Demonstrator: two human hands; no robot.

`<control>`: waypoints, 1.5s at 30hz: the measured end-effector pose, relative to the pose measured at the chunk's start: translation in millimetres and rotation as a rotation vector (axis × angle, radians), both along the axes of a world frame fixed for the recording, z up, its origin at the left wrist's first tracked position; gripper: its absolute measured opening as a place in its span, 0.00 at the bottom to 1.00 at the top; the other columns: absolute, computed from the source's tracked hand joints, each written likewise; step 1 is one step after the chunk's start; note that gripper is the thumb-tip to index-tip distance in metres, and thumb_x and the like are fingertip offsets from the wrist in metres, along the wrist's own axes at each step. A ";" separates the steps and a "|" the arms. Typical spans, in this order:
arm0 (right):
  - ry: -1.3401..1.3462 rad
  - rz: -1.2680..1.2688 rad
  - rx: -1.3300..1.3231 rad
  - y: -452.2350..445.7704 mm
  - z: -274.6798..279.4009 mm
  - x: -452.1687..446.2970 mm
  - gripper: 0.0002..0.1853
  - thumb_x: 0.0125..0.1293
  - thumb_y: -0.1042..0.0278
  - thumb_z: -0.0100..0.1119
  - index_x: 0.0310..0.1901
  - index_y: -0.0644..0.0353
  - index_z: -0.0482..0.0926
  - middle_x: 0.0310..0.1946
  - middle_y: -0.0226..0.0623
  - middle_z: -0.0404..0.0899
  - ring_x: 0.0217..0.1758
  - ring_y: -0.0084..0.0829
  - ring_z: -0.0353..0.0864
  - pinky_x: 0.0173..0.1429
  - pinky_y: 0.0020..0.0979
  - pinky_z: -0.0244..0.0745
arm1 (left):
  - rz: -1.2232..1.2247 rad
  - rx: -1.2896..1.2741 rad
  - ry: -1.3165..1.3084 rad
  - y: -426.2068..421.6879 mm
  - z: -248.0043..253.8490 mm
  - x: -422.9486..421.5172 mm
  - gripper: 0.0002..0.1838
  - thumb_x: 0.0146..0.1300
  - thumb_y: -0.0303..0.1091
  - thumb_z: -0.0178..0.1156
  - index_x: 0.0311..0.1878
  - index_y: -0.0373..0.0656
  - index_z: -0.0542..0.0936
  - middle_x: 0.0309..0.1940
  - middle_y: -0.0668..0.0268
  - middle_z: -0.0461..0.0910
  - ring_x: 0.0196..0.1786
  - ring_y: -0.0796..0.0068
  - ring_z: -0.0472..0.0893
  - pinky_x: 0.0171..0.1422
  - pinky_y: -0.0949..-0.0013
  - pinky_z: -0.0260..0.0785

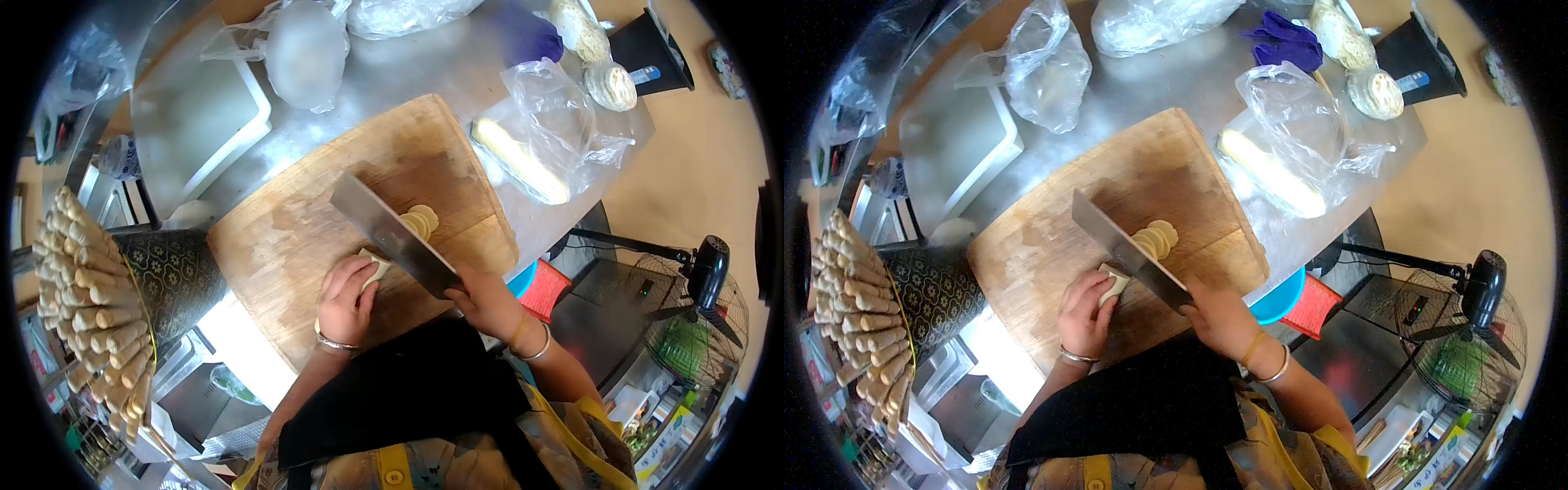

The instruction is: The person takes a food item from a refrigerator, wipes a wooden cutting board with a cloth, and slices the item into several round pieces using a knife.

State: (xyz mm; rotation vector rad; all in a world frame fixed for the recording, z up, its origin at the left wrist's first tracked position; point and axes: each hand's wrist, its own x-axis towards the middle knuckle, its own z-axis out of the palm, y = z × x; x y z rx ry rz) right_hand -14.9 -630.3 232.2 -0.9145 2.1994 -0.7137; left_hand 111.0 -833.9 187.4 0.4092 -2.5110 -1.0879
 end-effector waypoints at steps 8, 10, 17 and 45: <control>-0.344 -0.237 -0.166 13.2 29.0 -7.7 0.19 0.60 0.74 0.61 0.52 0.66 0.72 0.37 0.57 0.77 0.40 0.56 0.77 0.43 0.43 0.72 | 0.081 0.118 -0.051 2.5 3.5 6.0 0.17 0.52 0.23 0.67 0.48 0.40 0.81 0.48 0.59 0.80 0.50 0.57 0.79 0.55 0.63 0.73; -0.230 -0.216 -0.221 18.3 27.9 -3.2 0.17 0.60 0.74 0.61 0.51 0.66 0.72 0.35 0.56 0.77 0.39 0.56 0.77 0.42 0.43 0.72 | 0.037 0.106 -0.057 1.2 3.1 5.2 0.17 0.52 0.24 0.67 0.48 0.40 0.81 0.48 0.59 0.79 0.50 0.57 0.79 0.54 0.63 0.73; -0.019 -0.137 -0.114 16.9 31.7 10.5 0.11 0.62 0.71 0.59 0.43 0.62 0.69 0.30 0.53 0.76 0.35 0.58 0.76 0.36 0.48 0.70 | 0.003 0.058 -0.054 1.4 0.0 5.4 0.17 0.52 0.23 0.68 0.47 0.40 0.81 0.49 0.59 0.79 0.50 0.59 0.80 0.53 0.65 0.73; 0.239 0.232 0.187 25.3 48.9 30.3 0.10 0.61 0.72 0.50 0.45 0.54 0.67 0.30 0.40 0.75 0.26 0.44 0.81 0.26 0.42 0.75 | -0.062 -0.158 -0.060 5.2 -6.6 8.8 0.12 0.48 0.24 0.69 0.37 0.37 0.81 0.40 0.57 0.80 0.46 0.54 0.79 0.53 0.59 0.73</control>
